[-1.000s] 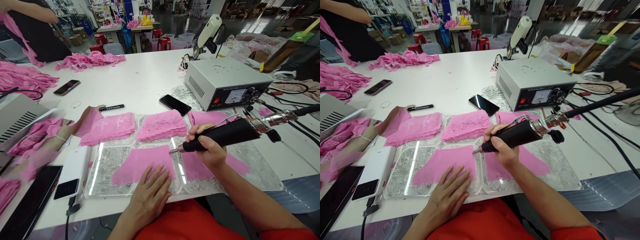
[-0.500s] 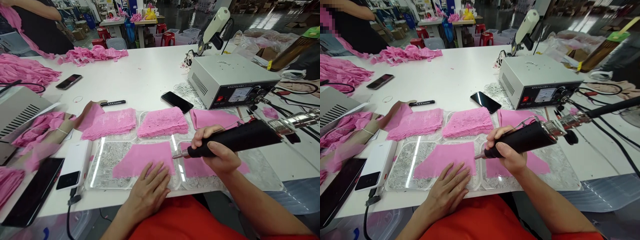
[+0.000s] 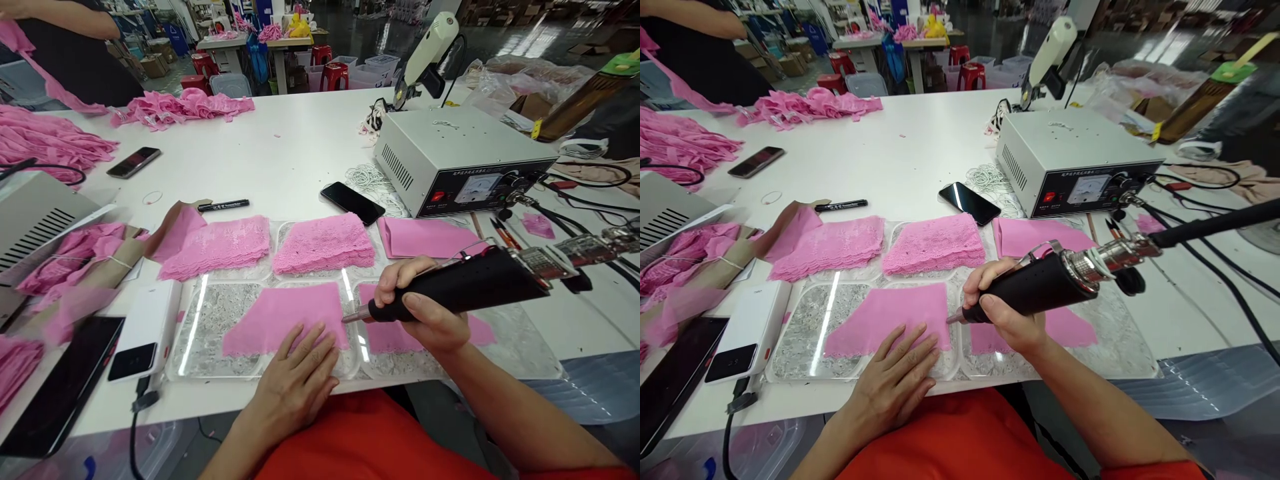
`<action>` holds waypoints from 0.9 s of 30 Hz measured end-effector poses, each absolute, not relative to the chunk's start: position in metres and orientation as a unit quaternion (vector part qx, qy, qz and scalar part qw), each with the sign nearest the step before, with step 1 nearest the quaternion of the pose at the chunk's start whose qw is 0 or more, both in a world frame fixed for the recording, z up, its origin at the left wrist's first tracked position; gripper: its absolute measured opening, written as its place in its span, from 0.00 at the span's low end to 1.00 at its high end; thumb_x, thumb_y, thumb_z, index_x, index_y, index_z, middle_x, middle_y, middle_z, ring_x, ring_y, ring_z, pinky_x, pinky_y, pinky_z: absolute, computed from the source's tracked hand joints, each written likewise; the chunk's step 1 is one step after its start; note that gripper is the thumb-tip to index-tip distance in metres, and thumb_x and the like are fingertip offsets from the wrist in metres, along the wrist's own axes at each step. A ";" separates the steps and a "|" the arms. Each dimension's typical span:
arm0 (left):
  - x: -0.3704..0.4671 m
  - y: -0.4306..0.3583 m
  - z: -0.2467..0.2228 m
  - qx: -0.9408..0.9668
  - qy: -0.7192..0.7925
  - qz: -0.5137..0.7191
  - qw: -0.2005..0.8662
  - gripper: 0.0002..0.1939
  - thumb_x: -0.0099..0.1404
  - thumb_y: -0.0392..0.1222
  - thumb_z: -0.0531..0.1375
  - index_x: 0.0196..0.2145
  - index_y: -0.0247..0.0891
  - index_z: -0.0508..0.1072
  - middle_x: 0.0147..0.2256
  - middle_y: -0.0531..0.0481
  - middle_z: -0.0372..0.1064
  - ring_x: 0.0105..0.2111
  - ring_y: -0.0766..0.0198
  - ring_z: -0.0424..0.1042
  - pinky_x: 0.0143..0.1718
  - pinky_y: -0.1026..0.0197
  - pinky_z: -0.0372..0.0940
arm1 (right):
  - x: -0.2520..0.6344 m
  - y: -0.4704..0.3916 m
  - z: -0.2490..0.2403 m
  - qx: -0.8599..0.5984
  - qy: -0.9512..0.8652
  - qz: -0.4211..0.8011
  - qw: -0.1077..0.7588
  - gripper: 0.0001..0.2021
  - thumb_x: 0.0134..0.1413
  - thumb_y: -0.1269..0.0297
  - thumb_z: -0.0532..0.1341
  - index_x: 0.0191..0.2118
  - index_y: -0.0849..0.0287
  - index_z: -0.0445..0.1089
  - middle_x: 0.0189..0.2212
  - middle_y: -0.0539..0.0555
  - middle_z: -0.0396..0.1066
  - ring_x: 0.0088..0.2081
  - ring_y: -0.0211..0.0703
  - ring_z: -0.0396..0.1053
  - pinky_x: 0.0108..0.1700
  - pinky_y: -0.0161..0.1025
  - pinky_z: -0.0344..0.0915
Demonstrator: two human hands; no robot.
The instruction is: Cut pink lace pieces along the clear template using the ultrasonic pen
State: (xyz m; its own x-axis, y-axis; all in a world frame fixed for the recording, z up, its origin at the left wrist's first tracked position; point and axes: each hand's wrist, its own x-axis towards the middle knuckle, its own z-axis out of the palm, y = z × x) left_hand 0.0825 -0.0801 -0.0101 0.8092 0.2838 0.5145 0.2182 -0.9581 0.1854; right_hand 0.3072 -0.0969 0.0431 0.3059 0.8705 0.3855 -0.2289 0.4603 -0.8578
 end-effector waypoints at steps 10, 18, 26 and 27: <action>0.098 -0.082 -0.004 0.951 0.117 0.283 0.046 0.15 0.66 0.34 0.58 0.50 0.31 0.70 0.49 0.40 0.73 0.61 0.54 0.61 0.64 0.48 0.54 | 0.347 -0.098 0.052 -0.397 -0.394 0.317 0.766 0.07 0.44 0.62 0.65 0.30 0.55 0.68 0.27 0.50 0.66 0.24 0.37 0.65 0.26 0.39 0.67; 0.141 -0.084 -0.007 0.964 0.128 0.232 0.038 0.18 0.68 0.41 0.57 0.54 0.34 0.68 0.56 0.39 0.67 0.62 0.52 0.58 0.65 0.43 0.51 | 0.358 -0.089 0.038 -0.414 -0.371 0.291 0.779 0.06 0.43 0.65 0.61 0.32 0.54 0.66 0.29 0.49 0.66 0.27 0.37 0.65 0.32 0.42 0.68; 0.145 -0.082 -0.012 0.964 0.135 0.223 0.047 0.17 0.71 0.43 0.54 0.54 0.35 0.68 0.56 0.43 0.67 0.62 0.52 0.58 0.66 0.42 0.47 | 0.357 -0.085 0.033 -0.387 -0.386 0.308 0.779 0.06 0.44 0.65 0.62 0.32 0.54 0.67 0.29 0.49 0.67 0.27 0.37 0.65 0.32 0.41 0.67; 0.145 -0.082 -0.012 0.964 0.136 0.224 0.046 0.17 0.71 0.43 0.53 0.54 0.35 0.68 0.56 0.44 0.67 0.62 0.52 0.58 0.66 0.42 0.46 | 0.357 -0.085 0.033 -0.386 -0.386 0.309 0.779 0.06 0.44 0.65 0.62 0.32 0.54 0.68 0.29 0.49 0.67 0.27 0.37 0.65 0.31 0.41 0.67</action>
State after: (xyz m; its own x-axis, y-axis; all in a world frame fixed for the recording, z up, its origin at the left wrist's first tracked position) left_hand 0.1449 -0.0824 -0.0125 0.8632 0.2824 0.4185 0.2409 -0.9589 0.1502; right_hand 0.3567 -0.0850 0.0332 0.5114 0.7787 0.3633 -0.1835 0.5120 -0.8391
